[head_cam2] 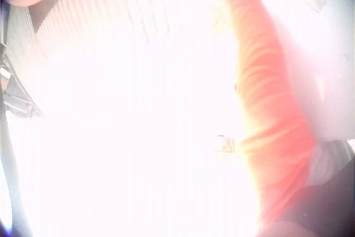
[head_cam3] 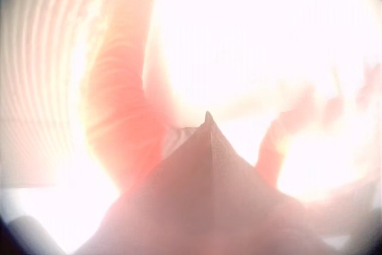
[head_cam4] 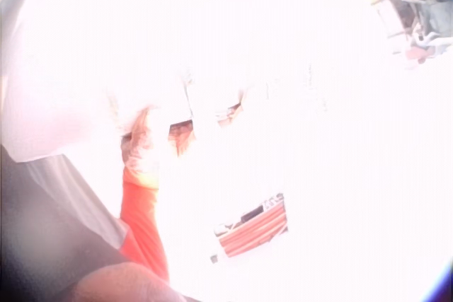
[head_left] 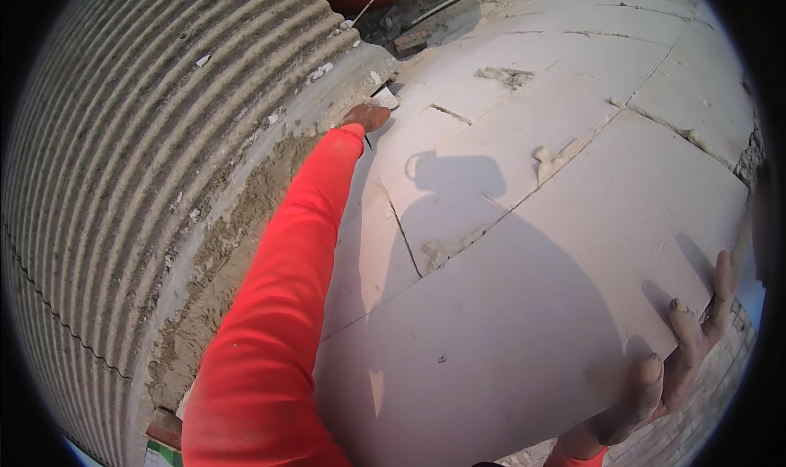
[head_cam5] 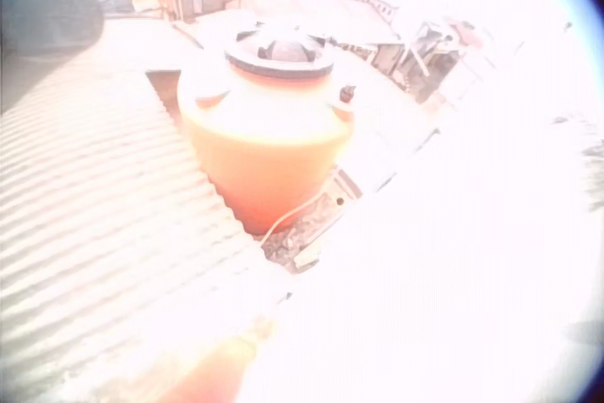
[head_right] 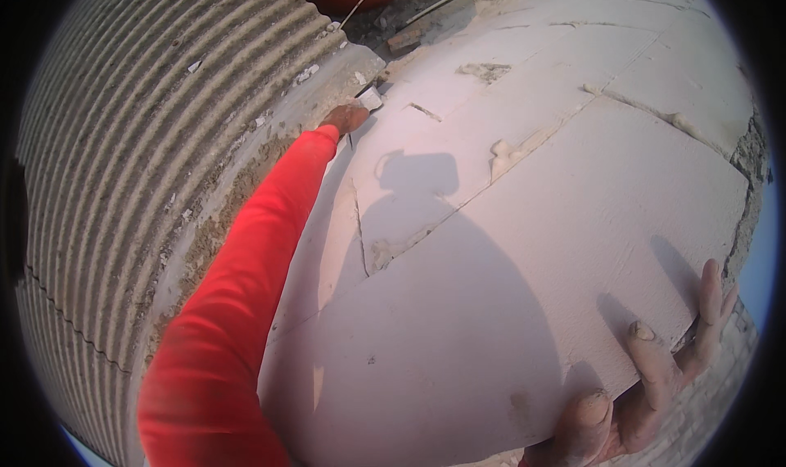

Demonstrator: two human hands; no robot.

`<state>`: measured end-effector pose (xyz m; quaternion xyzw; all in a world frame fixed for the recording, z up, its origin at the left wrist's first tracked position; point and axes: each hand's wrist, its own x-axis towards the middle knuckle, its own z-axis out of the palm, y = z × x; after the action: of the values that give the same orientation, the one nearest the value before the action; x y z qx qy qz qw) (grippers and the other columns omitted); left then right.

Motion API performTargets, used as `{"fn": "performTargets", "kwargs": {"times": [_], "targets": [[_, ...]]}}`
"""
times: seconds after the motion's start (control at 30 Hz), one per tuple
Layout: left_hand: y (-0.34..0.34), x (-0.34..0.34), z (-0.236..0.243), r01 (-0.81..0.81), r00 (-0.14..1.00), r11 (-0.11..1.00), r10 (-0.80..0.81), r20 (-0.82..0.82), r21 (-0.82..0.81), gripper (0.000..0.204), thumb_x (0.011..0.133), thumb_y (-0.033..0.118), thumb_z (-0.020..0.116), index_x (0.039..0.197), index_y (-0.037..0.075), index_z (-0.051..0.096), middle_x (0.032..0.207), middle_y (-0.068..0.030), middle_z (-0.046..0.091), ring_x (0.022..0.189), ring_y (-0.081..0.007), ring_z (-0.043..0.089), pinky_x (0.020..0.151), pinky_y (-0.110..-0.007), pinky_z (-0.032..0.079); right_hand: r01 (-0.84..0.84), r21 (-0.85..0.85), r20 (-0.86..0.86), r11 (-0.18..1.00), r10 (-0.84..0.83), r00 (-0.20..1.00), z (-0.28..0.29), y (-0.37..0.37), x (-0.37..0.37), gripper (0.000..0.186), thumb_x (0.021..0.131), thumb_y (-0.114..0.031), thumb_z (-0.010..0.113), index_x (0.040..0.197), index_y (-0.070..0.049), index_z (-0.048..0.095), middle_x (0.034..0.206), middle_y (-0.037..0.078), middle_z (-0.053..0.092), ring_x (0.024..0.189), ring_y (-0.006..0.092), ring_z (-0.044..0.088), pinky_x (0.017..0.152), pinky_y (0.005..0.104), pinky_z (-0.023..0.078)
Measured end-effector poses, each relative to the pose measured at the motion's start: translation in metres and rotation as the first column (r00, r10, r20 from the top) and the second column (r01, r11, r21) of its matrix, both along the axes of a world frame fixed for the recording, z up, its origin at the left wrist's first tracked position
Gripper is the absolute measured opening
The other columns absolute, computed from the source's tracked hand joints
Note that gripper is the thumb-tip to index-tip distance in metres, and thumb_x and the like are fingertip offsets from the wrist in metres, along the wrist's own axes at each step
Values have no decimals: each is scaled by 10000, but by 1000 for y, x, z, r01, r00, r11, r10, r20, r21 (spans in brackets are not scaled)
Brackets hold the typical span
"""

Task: The person scoops wet cement from a bucket with a trowel and spreads it onto a corrugated roof surface. They then place a white rectangular tile onto the cement and press it into position. The person repeats this process, applying more cement and setting additional tiles along the roof edge.

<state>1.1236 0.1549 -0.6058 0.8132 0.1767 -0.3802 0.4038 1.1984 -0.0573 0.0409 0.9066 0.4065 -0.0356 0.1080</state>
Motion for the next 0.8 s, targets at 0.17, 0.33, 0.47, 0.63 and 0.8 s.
{"fn": "performTargets", "kwargs": {"times": [0.17, 0.33, 0.47, 0.63, 0.8], "targets": [[-24, -9, -53, -208, 975, 963, 219, -44, 169, 590, 963, 404, 426, 1426, 121, 656, 1459, -207, 640, 1356, -400, 610, 1162, -512, 420, -100, -32, -77, 994, 98, 992, 8, -11, 15, 498, 991, -587, 429, 1288, -259, 658, 1620, 240, 431, 1515, 416, 410, 1141, 655, 479], [-42, 19, 9, -213, 965, 973, 224, -139, 88, 590, 967, 449, 442, 1357, 89, 700, 1421, -214, 664, 1330, -384, 632, 1141, -504, 436, 11, 23, 38, 1000, -12, 999, 1, -8, -11, 494, 985, -586, 443, 1261, -247, 672, 1609, 242, 449, 1519, 421, 403, 1145, 662, 468], [8, -65, -59, 61, 998, 998, -61, -15, 29, 528, 1030, 389, 398, 1251, 41, 728, 1296, -236, 717, 1241, -406, 674, 1036, -530, 498, -29, 194, 17, 981, 26, 999, -16, 18, -5, 472, 978, -572, 499, 1187, -203, 706, 1582, 236, 492, 1532, 441, 372, 1192, 698, 374], [31, -65, 69, 386, 922, 920, -388, 19, 73, 461, 976, 288, 448, 1244, 45, 734, 1278, -215, 715, 1159, -424, 681, 976, -520, 529, 62, 336, -24, 940, -57, 998, -19, 10, -16, 422, 970, -528, 599, 1076, -153, 760, 1545, 203, 554, 1548, 446, 333, 1252, 696, 247], [81, -87, 194, 286, 925, 953, -302, 229, 100, 452, 1032, 332, 495, 1269, 4, 698, 1236, -273, 707, 1123, -434, 682, 962, -504, 534, -121, 549, 91, 827, 85, 992, -32, 8, -7, 331, 905, -436, 752, 1061, -146, 787, 1431, 158, 651, 1487, 418, 398, 1244, 613, 258]]}}
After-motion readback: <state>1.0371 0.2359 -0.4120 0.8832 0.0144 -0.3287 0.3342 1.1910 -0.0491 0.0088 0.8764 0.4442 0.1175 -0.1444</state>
